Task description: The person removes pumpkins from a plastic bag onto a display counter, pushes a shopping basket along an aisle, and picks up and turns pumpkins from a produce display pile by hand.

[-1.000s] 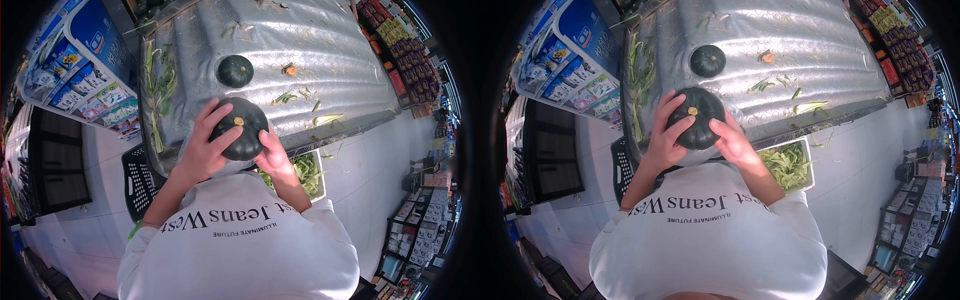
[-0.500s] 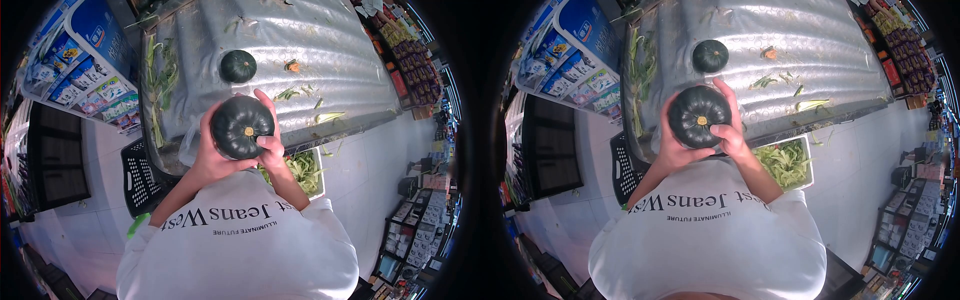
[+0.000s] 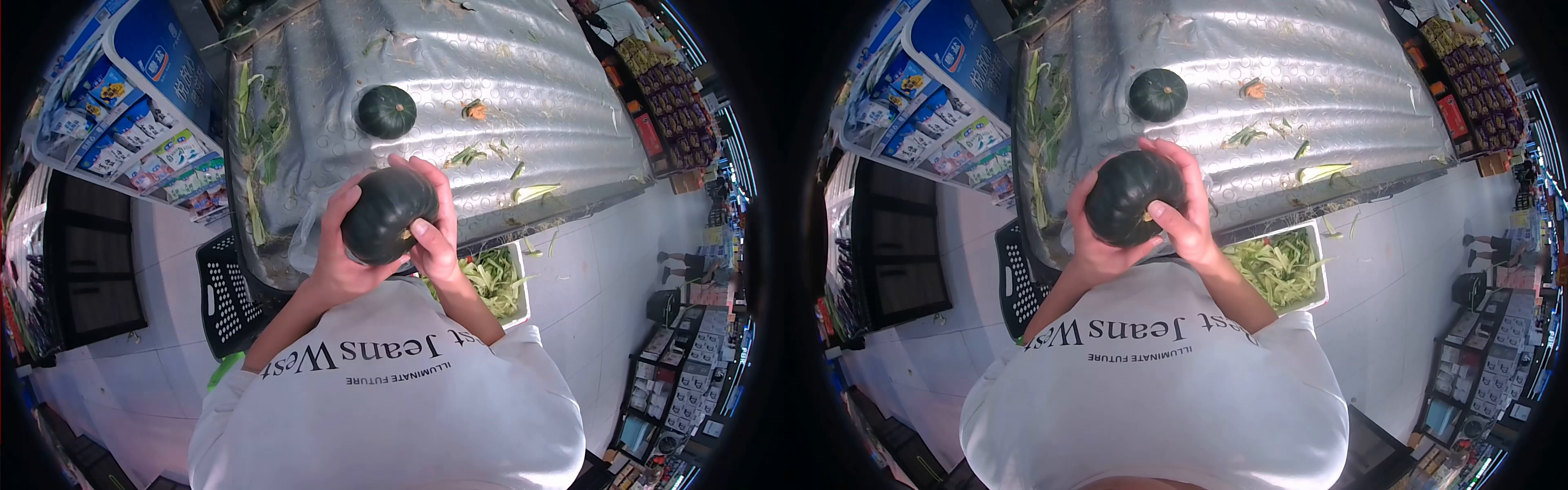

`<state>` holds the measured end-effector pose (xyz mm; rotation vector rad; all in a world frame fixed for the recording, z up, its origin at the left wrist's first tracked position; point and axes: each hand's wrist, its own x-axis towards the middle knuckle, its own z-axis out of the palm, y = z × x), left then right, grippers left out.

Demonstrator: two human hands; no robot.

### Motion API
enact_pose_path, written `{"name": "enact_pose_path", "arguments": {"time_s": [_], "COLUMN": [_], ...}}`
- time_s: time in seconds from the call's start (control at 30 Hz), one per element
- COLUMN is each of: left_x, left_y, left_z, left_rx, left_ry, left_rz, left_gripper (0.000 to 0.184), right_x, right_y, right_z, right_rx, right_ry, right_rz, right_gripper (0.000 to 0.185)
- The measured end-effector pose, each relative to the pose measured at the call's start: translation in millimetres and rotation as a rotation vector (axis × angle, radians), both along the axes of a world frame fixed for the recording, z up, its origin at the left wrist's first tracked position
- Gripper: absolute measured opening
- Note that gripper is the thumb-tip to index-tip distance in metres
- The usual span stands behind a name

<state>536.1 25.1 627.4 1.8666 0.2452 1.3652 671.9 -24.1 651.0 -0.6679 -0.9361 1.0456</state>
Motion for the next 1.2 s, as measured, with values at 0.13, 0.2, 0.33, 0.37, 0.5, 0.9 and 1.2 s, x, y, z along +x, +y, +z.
{"name": "enact_pose_path", "arguments": {"time_s": [0.13, 0.2, 0.33, 0.37, 0.5, 0.9, 1.2], "left_x": [-1, -4, -7, -7, -7, -10, -15], "left_y": [2, -1, -3, -2, 0, -9, -11], "left_z": [1, 3, 12, 12, 11, 11, 34], "left_rx": [0.041, -0.063, -0.281, -0.297, -0.374, -0.855, -0.833], "left_ry": [0.019, 0.026, -0.002, 0.009, 0.017, -0.178, -0.043], "left_rz": [0.039, -0.027, -0.134, -0.139, -0.169, -0.374, -0.27], "left_gripper": [0.106, 0.109, 0.105, 0.108, 0.114, 0.082, 0.058], "right_x": [-1, -1, -6, -6, -7, -6, -9], "right_y": [0, -2, -8, -9, -10, -11, -13], "right_z": [6, 9, 20, 22, 21, 23, 29], "right_rx": [0.003, -0.03, -0.164, -0.191, -0.175, -0.14, -0.086], "right_ry": [0.006, 0.003, 0.055, 0.087, -0.084, -0.228, -0.389], "right_rz": [0.012, -0.001, -0.047, -0.054, -0.164, -0.254, -0.299], "right_gripper": [0.065, 0.061, 0.055, 0.054, 0.051, 0.049, 0.053]}}
